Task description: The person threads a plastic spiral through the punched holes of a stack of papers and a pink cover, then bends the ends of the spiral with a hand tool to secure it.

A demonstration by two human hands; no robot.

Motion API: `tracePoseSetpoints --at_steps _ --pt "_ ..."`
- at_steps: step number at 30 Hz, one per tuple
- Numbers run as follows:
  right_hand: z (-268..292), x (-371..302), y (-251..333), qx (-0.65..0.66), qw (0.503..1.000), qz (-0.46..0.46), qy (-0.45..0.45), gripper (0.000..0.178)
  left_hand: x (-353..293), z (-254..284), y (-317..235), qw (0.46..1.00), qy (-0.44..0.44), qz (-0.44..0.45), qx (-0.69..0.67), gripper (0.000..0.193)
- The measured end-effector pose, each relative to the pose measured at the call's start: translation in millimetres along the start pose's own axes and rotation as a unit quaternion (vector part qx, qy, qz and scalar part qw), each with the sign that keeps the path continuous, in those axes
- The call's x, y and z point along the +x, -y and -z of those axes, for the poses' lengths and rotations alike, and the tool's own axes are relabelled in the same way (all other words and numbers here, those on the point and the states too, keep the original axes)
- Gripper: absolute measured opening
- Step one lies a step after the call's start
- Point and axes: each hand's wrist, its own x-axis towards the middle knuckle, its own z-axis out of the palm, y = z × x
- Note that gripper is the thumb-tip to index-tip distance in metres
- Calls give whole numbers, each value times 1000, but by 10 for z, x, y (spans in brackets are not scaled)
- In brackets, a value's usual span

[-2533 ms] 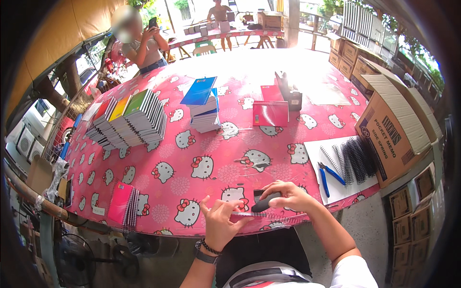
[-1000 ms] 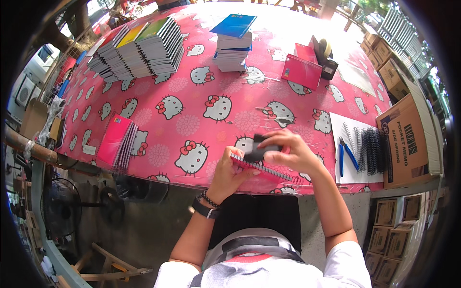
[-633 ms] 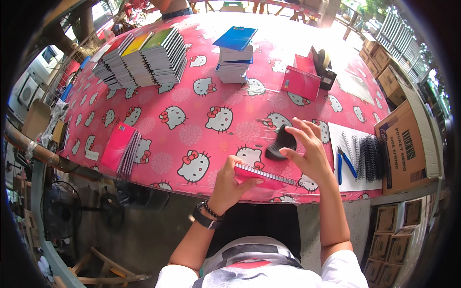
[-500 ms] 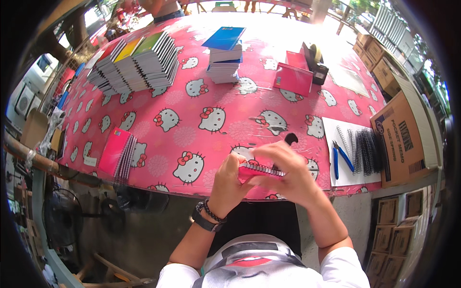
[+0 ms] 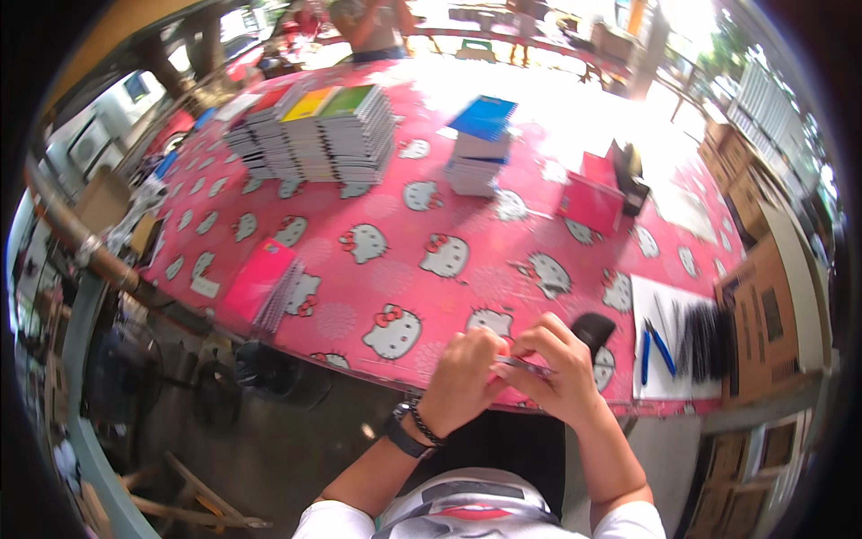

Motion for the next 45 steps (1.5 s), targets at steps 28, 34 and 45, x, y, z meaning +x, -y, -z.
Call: tracePoseSetpoints --at_steps 28,34,45 --pt "117 -249 -396 -101 993 -66 -7 54 -870 2383 1867 825 -275 384 309 48" --pt "180 -383 -537 -105 988 -101 -42 51 -617 2328 1825 804 -168 343 456 85" --pt "953 82 -1126 -127 976 -74 -159 19 -232 2488 1935 855 25 378 354 111"
